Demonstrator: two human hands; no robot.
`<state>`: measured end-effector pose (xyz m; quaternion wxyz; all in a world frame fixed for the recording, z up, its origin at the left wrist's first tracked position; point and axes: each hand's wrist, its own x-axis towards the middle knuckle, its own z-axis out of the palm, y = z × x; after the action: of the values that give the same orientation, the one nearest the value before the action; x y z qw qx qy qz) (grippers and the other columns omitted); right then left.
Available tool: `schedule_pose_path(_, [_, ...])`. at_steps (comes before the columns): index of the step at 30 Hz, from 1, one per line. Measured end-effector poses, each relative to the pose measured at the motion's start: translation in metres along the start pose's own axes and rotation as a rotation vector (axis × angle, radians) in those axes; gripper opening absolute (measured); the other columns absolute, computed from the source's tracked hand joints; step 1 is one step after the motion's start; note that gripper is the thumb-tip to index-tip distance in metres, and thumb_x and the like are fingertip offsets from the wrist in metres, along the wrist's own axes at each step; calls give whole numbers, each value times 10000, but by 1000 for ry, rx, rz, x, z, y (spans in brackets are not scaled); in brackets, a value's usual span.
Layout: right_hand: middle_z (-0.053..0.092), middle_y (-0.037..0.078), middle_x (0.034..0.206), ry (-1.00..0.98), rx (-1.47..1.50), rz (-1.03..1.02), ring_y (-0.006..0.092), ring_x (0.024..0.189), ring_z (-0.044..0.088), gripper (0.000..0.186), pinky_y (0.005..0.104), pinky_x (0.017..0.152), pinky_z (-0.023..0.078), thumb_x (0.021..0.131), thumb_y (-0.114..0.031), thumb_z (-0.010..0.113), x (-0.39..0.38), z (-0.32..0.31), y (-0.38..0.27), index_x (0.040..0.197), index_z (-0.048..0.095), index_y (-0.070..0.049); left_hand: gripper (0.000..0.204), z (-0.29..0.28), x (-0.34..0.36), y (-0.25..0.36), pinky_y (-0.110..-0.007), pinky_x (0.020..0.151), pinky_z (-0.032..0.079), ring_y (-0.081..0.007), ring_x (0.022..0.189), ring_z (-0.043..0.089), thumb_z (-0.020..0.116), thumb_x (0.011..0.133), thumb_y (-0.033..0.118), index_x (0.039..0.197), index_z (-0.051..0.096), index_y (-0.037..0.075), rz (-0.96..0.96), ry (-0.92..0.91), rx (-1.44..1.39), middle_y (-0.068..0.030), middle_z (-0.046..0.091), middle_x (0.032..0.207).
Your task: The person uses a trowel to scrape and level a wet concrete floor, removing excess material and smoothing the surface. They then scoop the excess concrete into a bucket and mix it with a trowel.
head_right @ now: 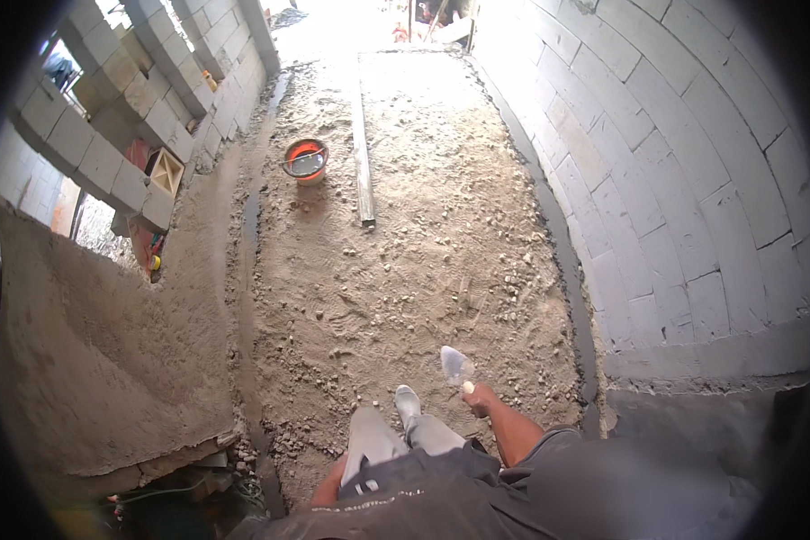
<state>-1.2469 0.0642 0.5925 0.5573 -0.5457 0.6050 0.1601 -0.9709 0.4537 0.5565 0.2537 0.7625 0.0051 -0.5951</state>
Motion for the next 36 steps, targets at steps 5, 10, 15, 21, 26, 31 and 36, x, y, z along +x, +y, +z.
schedule_pose_path(5, [643, 143, 866, 51, -65, 196, 248, 728, 608, 325, 433, 609, 494, 791, -170, 648, 59, -34, 158, 1040, 598, 33, 587, -17, 15, 120, -406, 881, 504, -242, 963, 635, 337, 973, 536, 1246, 566, 69, -371, -434, -265, -103, 641, 1145])
schedule_pose_path(10, [658, 186, 975, -69, 128, 509, 286, 866, 648, 421, 449, 657, 520, 794, -186, 670, 18, -68, 75, 1150, 579, 19, 531, -38, 27, 179, -392, 795, 507, -232, 916, 619, 566, 869, 481, 1179, 614, 53, -438, -390, -377, -102, 655, 1086])
schedule_pose_path(15, [642, 183, 938, -63, 150, 213, 322, 816, 665, 413, 497, 558, 517, 818, -230, 662, 39, -111, 10, 1102, 578, 59, 510, -38, 92, 308, -396, 765, 502, -235, 885, 620, 623, 814, 438, 1124, 647, 33, -190, -458, 58, -123, 675, 1018])
schedule_pose_path(21, [637, 180, 922, 51, 177, 182, 322, 790, 665, 412, 495, 531, 512, 823, -238, 659, 119, -150, -144, 1087, 576, 67, 424, -63, 186, 537, -433, 786, 484, -316, 909, 621, 563, 830, 372, 1002, 666, -2, 414, -96, 842, -196, 670, 956])
schedule_pose_path(26, [634, 178, 908, 139, 247, 185, 323, 768, 666, 413, 493, 509, 508, 827, -245, 657, 169, -226, -218, 1076, 575, 74, 412, -43, 212, 753, -456, 839, 463, -377, 970, 623, 482, 890, 323, 979, 645, -45, 508, -2, 582, -265, 646, 966])
schedule_pose_path(31, [630, 176, 895, 150, 190, 234, 323, 747, 666, 414, 491, 487, 503, 831, -252, 655, 237, -294, -250, 1064, 574, 81, 435, -8, 274, 856, -429, 878, 450, -370, 1042, 601, 499, 893, 322, 1086, 603, -54, 569, 5, 584, -268, 624, 1086])
schedule_pose_path(36, [626, 174, 881, 104, -83, 268, 324, 725, 667, 417, 489, 465, 499, 835, -258, 653, 321, -369, -253, 1052, 573, 88, 423, 15, 341, 872, -394, 863, 460, -348, 987, 616, 525, 848, 340, 1094, 629, 11, 419, 53, 700, -242, 637, 1078])
